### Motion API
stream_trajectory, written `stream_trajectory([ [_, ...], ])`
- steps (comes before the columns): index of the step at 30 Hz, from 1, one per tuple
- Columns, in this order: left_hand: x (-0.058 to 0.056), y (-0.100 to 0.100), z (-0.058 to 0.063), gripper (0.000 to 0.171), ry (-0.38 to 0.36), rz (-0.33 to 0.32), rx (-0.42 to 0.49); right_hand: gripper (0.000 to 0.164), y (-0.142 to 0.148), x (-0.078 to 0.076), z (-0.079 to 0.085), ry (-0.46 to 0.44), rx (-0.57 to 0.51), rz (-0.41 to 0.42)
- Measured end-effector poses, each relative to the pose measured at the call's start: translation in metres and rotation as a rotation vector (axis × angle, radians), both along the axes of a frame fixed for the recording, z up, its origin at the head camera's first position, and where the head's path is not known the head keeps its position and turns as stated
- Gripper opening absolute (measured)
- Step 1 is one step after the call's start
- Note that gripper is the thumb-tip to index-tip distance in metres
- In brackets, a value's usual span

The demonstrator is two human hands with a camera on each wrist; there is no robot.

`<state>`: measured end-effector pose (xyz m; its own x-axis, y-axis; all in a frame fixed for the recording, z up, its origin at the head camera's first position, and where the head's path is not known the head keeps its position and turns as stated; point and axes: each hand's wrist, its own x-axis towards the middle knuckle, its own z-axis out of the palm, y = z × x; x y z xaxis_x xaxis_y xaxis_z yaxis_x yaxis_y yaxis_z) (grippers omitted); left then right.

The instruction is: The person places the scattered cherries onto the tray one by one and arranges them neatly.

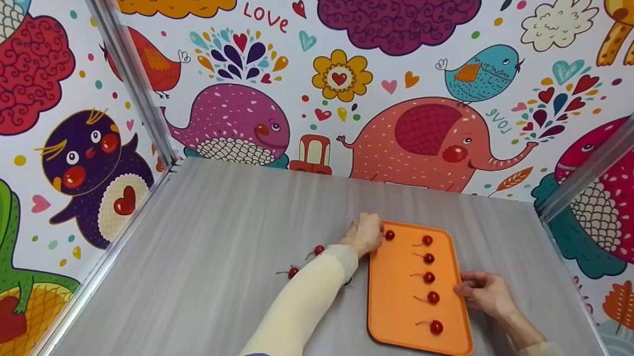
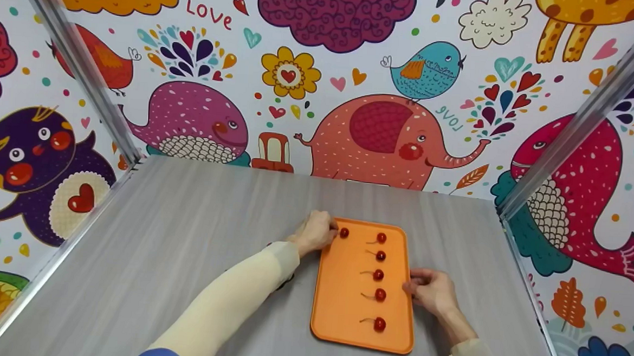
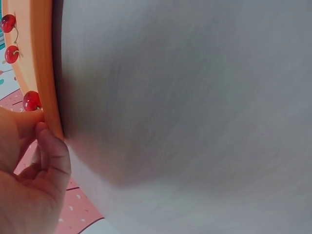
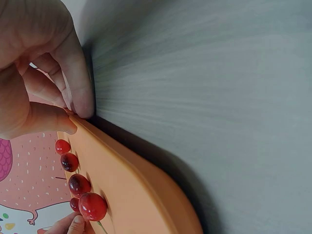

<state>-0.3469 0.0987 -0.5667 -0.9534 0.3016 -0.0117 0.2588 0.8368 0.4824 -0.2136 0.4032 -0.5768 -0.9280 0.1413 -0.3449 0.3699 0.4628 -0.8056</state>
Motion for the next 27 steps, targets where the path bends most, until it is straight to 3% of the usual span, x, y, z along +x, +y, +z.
stream_trajectory([
  [8,0.004,-0.006,0.005,0.021,-0.046,-0.008,0.083,0.053,0.0,0.004,0.0,0.049,0.028,0.046],
  [17,0.007,-0.018,0.013,0.023,0.004,-0.048,0.075,0.053,0.001,0.005,-0.004,0.089,0.007,0.049],
  [27,0.013,-0.048,0.033,0.026,0.099,-0.17,0.138,0.053,0.001,0.005,-0.003,0.079,0.009,0.045],
])
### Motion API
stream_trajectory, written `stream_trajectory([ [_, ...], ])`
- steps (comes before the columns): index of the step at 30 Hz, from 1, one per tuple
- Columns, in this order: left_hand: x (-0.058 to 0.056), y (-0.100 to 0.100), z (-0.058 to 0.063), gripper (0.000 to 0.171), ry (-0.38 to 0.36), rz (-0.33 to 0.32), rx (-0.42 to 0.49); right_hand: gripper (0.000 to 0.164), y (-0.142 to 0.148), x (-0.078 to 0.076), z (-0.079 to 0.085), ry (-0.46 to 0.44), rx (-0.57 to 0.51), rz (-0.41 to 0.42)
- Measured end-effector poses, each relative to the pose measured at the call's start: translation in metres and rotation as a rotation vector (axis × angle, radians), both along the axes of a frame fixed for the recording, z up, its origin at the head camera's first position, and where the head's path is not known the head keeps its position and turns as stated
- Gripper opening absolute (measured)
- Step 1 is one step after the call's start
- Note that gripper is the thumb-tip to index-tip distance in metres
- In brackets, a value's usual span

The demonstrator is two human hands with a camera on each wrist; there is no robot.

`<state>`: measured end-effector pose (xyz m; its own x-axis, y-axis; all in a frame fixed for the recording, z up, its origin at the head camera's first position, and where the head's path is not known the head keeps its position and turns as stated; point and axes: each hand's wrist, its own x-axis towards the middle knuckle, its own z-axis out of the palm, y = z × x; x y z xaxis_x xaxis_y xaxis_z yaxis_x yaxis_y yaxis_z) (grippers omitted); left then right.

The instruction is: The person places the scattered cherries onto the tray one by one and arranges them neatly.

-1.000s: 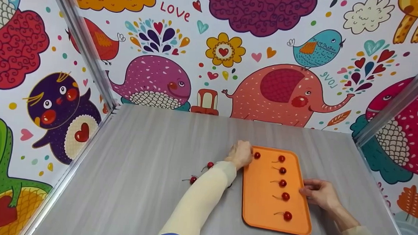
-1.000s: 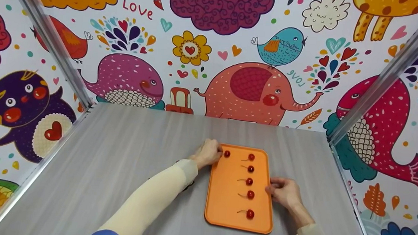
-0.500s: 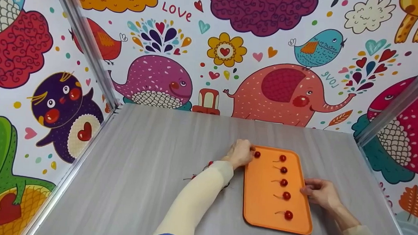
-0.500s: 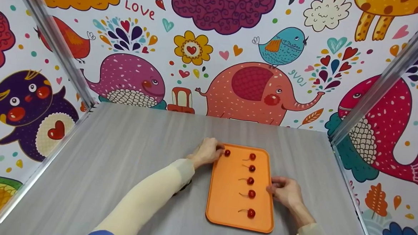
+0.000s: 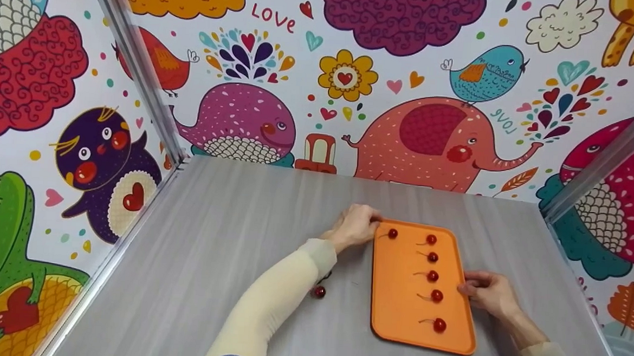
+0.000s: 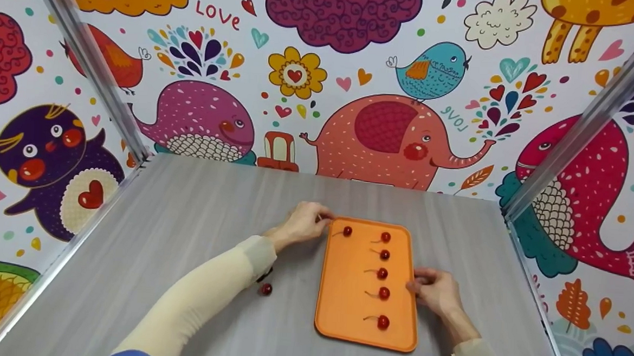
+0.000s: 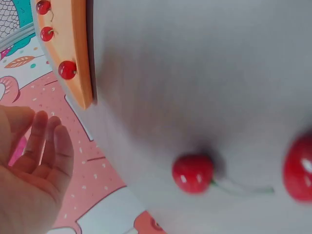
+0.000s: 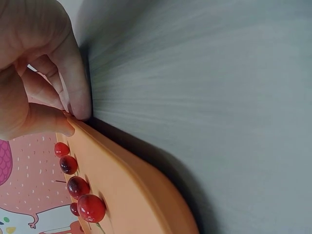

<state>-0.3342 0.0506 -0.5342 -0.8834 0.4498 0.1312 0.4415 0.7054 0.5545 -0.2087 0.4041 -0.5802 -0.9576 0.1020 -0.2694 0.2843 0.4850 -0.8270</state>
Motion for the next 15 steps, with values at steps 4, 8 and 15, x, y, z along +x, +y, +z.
stream_trajectory([
  [4,0.002,-0.018,0.003,0.026,0.002,-0.006,0.013,0.052,-0.001,0.001,0.0,0.004,0.029,-0.001],
  [8,0.003,-0.036,0.006,0.024,0.015,-0.005,0.016,0.051,-0.001,0.0,0.0,0.012,0.044,-0.001],
  [15,0.011,-0.064,0.012,0.026,-0.042,0.002,0.069,0.053,0.0,0.0,-0.001,0.015,0.056,-0.001],
])
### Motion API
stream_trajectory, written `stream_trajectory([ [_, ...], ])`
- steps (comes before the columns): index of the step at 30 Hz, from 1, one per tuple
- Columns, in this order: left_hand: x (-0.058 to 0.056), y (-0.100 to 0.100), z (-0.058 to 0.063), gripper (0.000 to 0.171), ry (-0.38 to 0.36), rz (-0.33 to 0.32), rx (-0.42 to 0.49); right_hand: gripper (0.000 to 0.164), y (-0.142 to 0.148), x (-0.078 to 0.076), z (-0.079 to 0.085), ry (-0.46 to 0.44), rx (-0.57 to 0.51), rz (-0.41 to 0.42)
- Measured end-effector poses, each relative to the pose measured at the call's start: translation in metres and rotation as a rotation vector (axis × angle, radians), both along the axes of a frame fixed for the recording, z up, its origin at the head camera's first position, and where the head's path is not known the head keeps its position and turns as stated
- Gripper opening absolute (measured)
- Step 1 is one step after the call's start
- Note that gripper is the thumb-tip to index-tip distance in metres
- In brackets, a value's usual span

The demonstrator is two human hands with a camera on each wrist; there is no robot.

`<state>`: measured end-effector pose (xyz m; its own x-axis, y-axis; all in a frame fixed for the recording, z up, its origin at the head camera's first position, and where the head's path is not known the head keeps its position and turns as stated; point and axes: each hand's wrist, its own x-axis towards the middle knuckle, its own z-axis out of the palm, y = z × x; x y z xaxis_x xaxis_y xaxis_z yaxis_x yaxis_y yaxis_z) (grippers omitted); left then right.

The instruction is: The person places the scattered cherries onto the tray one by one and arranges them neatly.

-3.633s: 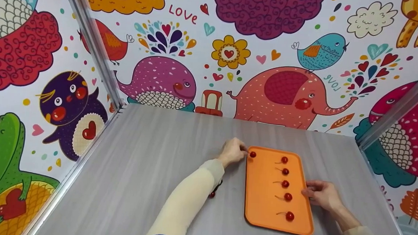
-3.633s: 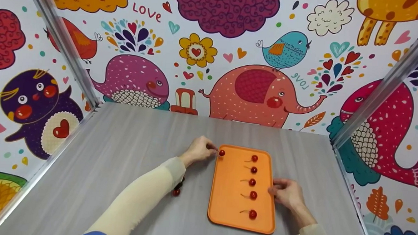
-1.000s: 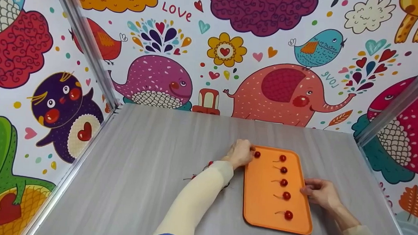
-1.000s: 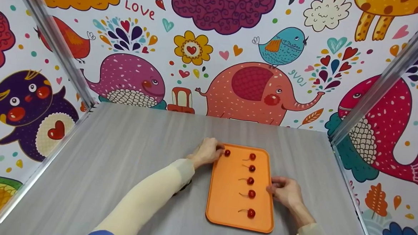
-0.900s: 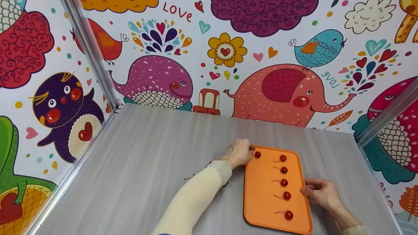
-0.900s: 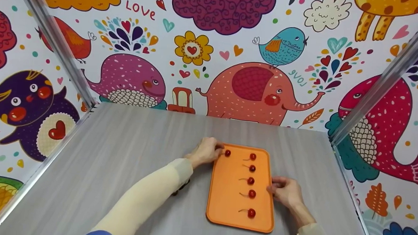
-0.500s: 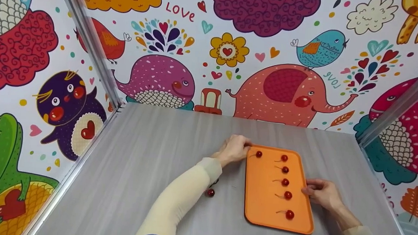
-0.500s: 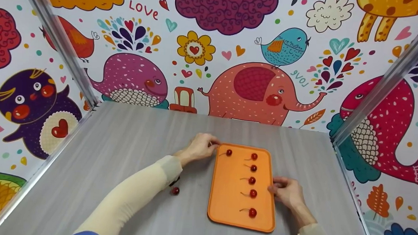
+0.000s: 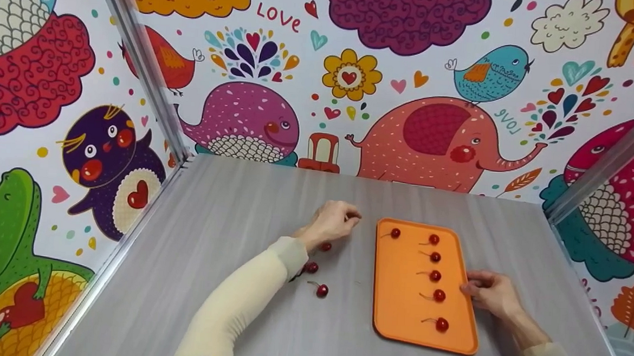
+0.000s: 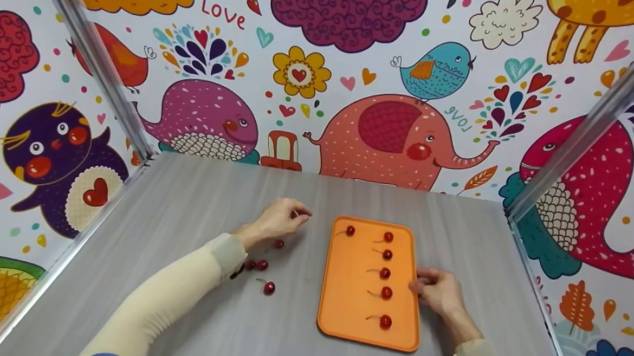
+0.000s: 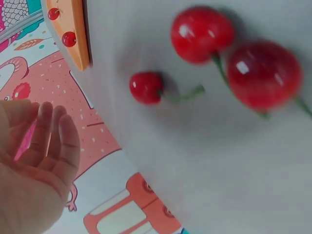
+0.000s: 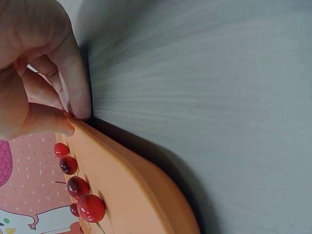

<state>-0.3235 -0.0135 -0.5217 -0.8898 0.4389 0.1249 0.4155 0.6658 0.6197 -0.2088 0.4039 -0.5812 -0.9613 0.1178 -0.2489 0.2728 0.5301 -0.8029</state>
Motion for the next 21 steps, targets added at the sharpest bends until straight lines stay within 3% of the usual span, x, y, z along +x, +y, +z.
stream_trajectory([
  [5,0.005,-0.017,0.002,0.025,0.002,-0.02,0.009,0.053,-0.001,0.001,0.002,0.005,0.014,-0.004],
  [12,0.012,-0.039,-0.008,0.023,0.007,-0.05,-0.003,0.052,-0.001,0.0,0.002,0.0,0.022,-0.006],
  [21,0.025,-0.07,-0.021,0.023,-0.101,-0.011,0.015,0.052,-0.001,-0.001,0.0,-0.015,0.0,-0.018],
])
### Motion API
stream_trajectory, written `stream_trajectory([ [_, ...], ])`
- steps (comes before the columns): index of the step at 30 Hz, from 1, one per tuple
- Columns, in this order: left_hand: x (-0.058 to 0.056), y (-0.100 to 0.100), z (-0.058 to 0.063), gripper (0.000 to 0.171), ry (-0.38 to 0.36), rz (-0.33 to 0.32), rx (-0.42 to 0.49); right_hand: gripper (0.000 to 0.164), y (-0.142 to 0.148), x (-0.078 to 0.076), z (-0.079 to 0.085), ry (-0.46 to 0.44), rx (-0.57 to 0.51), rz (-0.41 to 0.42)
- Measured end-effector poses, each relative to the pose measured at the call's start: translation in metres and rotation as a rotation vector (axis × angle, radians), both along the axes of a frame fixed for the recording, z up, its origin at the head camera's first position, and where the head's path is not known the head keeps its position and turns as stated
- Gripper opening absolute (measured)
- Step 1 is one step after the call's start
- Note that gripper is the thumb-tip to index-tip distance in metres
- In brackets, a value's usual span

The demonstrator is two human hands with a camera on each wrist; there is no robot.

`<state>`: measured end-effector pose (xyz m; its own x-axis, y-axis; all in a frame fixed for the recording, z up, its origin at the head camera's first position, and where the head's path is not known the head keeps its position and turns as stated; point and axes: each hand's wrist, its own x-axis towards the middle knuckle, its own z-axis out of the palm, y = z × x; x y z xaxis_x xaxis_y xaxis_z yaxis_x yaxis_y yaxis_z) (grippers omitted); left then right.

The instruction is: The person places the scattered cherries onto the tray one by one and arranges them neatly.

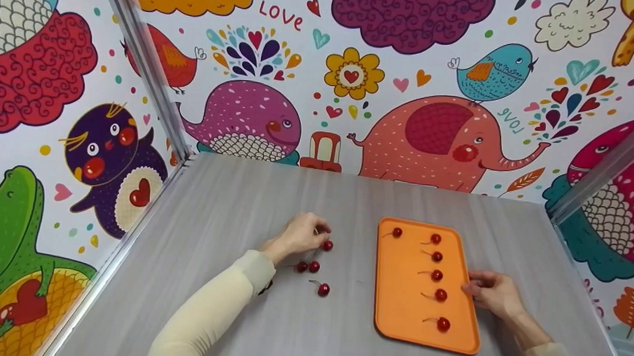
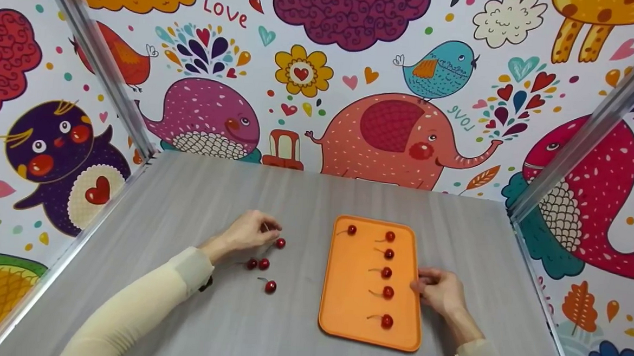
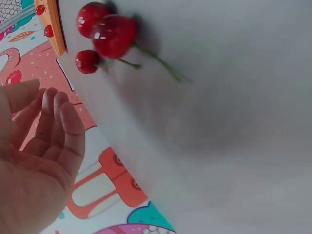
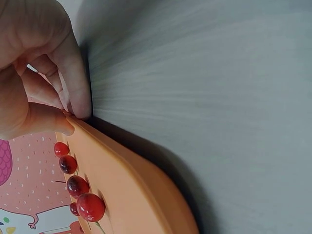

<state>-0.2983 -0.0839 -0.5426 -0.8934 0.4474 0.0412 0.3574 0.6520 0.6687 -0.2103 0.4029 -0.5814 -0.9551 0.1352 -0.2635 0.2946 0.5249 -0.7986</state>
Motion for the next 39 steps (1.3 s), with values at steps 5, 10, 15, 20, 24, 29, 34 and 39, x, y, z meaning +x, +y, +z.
stream_trajectory([
  [5,0.004,-0.017,-0.009,0.018,0.039,0.001,0.01,0.053,0.001,0.0,0.001,-0.014,-0.013,-0.004],
  [10,0.0,-0.027,-0.027,0.016,0.07,0.006,-0.002,0.054,0.002,0.001,0.002,-0.003,-0.011,0.005],
  [15,0.005,-0.021,-0.024,0.014,0.025,0.051,-0.072,0.053,0.001,0.001,0.003,0.007,-0.015,-0.001],
  [20,0.007,-0.011,-0.018,0.012,-0.009,0.1,-0.176,0.052,-0.001,0.0,0.002,-0.005,-0.029,-0.002],
  [24,0.006,-0.005,-0.019,0.011,-0.006,0.111,-0.225,0.053,-0.001,-0.001,0.002,-0.008,-0.032,-0.006],
  [29,0.006,-0.002,-0.022,0.01,0.0,0.095,-0.243,0.054,-0.001,0.0,0.003,-0.006,-0.015,0.0],
  [34,0.008,-0.001,-0.025,0.01,0.001,0.078,-0.231,0.054,-0.001,0.001,0.003,-0.003,-0.001,0.004],
  [39,0.01,-0.001,-0.027,0.011,0.038,0.06,-0.225,0.051,-0.002,0.002,0.002,0.012,0.002,0.008],
])
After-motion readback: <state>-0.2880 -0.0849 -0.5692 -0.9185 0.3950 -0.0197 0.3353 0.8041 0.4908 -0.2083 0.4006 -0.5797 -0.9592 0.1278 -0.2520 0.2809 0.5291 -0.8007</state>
